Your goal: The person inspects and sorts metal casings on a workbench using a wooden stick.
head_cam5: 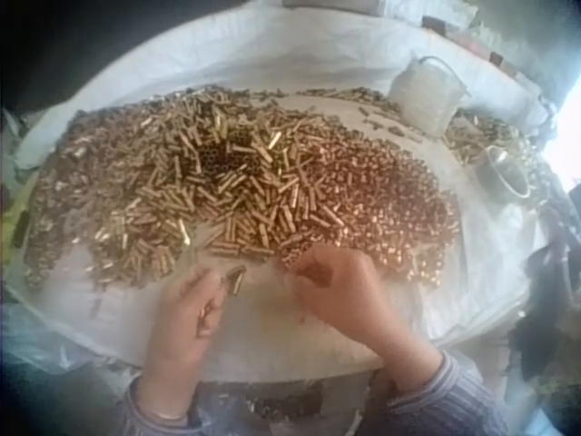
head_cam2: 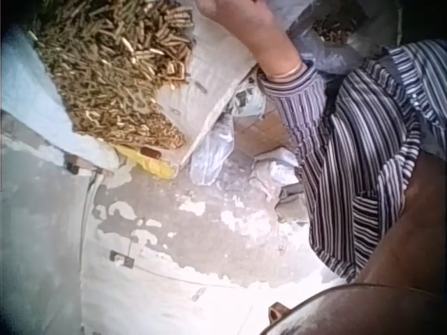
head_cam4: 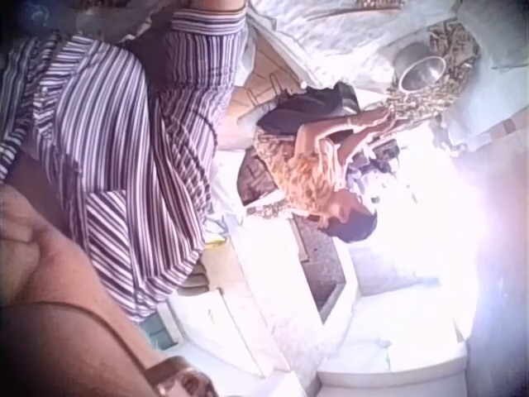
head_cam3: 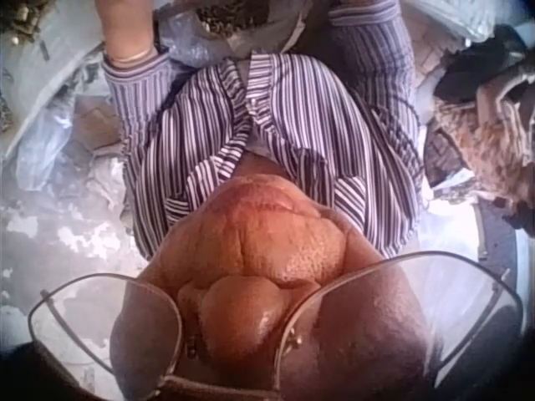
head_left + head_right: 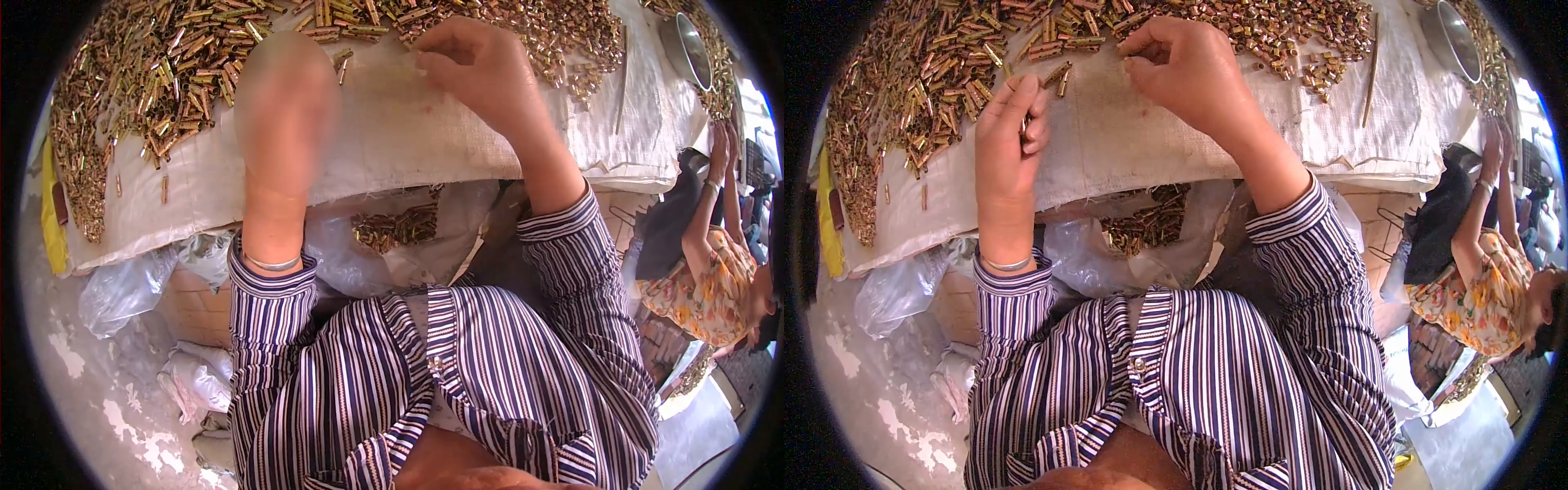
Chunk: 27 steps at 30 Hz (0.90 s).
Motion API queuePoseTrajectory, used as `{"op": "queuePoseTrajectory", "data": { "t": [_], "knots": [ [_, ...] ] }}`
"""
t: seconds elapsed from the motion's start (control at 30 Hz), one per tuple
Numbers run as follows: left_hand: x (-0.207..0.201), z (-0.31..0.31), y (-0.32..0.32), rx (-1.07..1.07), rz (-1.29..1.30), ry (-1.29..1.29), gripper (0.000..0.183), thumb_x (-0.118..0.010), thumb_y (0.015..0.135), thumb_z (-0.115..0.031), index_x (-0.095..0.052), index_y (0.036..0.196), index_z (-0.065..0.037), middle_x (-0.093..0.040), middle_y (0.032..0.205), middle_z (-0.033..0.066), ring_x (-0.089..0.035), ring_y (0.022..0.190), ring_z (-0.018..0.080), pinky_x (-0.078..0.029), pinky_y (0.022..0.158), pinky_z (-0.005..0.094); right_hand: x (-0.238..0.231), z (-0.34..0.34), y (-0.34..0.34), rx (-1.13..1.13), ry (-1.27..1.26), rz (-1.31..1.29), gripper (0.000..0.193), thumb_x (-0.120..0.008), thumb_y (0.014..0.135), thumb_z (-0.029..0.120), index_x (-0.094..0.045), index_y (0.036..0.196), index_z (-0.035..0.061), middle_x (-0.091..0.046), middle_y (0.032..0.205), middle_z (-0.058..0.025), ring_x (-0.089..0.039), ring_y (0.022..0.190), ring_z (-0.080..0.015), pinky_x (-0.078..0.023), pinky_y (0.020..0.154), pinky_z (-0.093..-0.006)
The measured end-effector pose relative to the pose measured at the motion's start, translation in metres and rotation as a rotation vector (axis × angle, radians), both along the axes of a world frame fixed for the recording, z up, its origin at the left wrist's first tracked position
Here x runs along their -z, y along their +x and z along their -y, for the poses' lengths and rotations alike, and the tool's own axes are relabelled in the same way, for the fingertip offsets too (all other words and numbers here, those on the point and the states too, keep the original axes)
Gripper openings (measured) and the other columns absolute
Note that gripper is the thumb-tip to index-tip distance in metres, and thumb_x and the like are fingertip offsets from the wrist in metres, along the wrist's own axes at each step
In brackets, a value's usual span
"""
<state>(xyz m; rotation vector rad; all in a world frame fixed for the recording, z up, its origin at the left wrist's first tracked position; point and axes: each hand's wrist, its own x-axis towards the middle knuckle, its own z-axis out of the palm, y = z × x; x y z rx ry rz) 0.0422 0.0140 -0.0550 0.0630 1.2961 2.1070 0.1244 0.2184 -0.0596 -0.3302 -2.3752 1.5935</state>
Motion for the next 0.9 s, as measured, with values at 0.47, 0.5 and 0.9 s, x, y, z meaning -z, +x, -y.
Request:
{"op": "queuePoseTrajectory", "data": {
  "t": [0.47,0.5,0.9],
  "knots": [
    [0.004,-0.014,-0.001,-0.031,-1.318,-1.103,0.023,-0.073,0.074,-0.020,-0.058,0.082,-0.005,-0.064,0.083,0.0111,-0.063,0.070,0.0275,-0.049,0.060,0.0358,-0.017,0.011,0.007,-0.112,-0.291,0.016,0.016,-0.063,0.083,0.008,-0.063,0.092,-0.0041,-0.065,0.072,-0.0071,-0.064,0.065,-0.0104,-0.051,0.059,-0.0236],
    [0.005,-0.013,-0.001,-0.032,-1.318,-1.104,0.023,-0.073,0.074,-0.020,-0.058,0.082,-0.005,-0.064,0.083,0.0111,-0.063,0.070,0.0275,-0.049,0.060,0.0358,-0.016,0.012,0.007,-0.126,-0.306,0.025,0.015,-0.063,0.083,0.008,-0.063,0.093,-0.0037,-0.065,0.072,-0.0068,-0.064,0.065,-0.0103,-0.051,0.059,-0.0235],
    [-0.016,-0.015,0.019,0.067,-0.218,-0.331,0.016,-0.063,0.085,-0.016,-0.066,0.095,-0.003,-0.045,0.062,-0.0086,-0.037,0.051,-0.0012,-0.022,0.044,0.0160,-0.020,0.018,0.007,-0.148,-0.527,-0.005,0.017,-0.063,0.087,0.009,-0.061,0.096,-0.0048,-0.066,0.079,-0.0084,-0.066,0.071,-0.0129,-0.055,0.065,-0.0237]
  ]
}}
